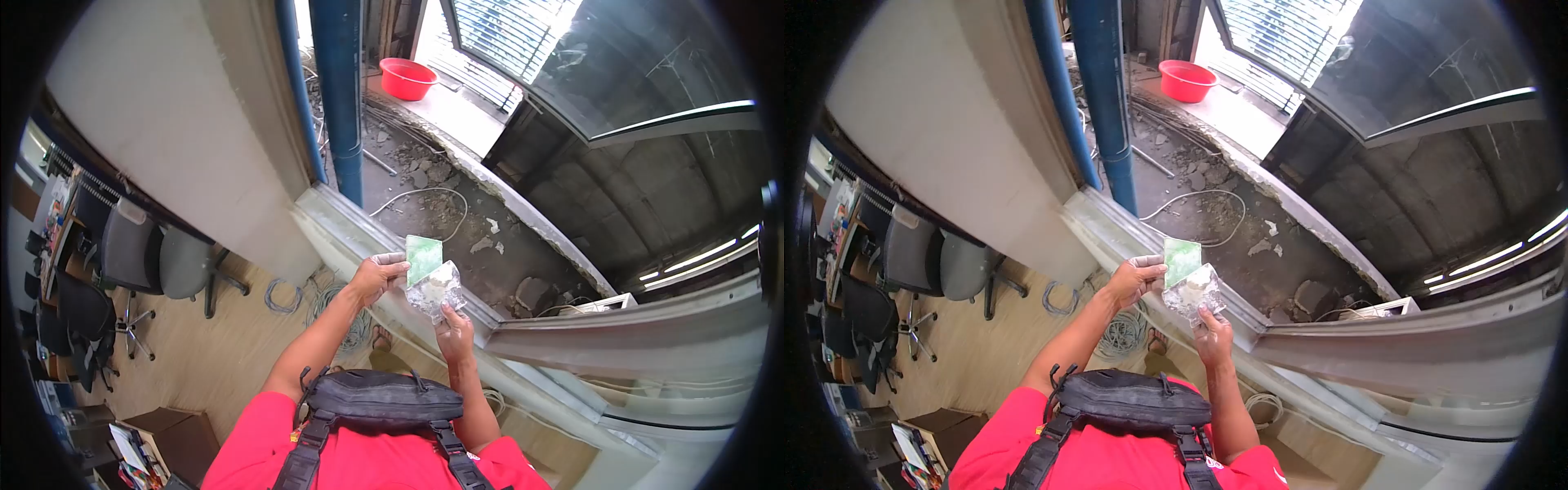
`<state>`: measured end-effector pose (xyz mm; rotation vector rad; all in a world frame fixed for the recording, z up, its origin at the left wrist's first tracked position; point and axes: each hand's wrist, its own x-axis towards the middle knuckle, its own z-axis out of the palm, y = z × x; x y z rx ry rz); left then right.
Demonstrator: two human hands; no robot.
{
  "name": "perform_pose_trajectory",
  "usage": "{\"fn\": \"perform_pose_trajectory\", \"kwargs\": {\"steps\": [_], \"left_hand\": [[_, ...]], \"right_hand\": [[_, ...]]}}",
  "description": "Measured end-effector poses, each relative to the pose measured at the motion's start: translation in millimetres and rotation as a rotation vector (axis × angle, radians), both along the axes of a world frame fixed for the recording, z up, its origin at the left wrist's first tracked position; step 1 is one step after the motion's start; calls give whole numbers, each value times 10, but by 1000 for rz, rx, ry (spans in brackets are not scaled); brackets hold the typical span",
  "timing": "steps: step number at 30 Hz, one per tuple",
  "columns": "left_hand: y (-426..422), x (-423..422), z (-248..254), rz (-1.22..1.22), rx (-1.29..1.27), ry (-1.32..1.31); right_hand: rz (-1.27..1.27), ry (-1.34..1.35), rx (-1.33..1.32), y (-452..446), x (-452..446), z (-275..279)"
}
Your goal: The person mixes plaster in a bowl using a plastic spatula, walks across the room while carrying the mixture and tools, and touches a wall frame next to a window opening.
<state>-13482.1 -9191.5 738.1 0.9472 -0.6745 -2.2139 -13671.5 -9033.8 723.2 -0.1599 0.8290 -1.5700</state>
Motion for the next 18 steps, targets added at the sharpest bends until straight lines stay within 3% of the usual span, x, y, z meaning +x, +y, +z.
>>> {"fn": "perform_pose_trajectory", "kwargs": {"steps": [1, 3, 5, 13, 18], "left_hand": [[-69, -123, -3, 10, -8, -56], [-193, -352, -11, 22, -20, -109], [-266, -530, -17, 34, -25, -172], [-477, -856, -89, 125, 19, -173], [-712, -935, -255, 95, -110, -313]], "right_hand": [[84, 481, 13, -38, -115, -51], [176, 966, 33, -143, -329, -104], [18, 70, 47, -252, -446, -126], [-26, -12, 101, -462, -697, -177], [-70, -57, 28, -549, -798, -215]]}}
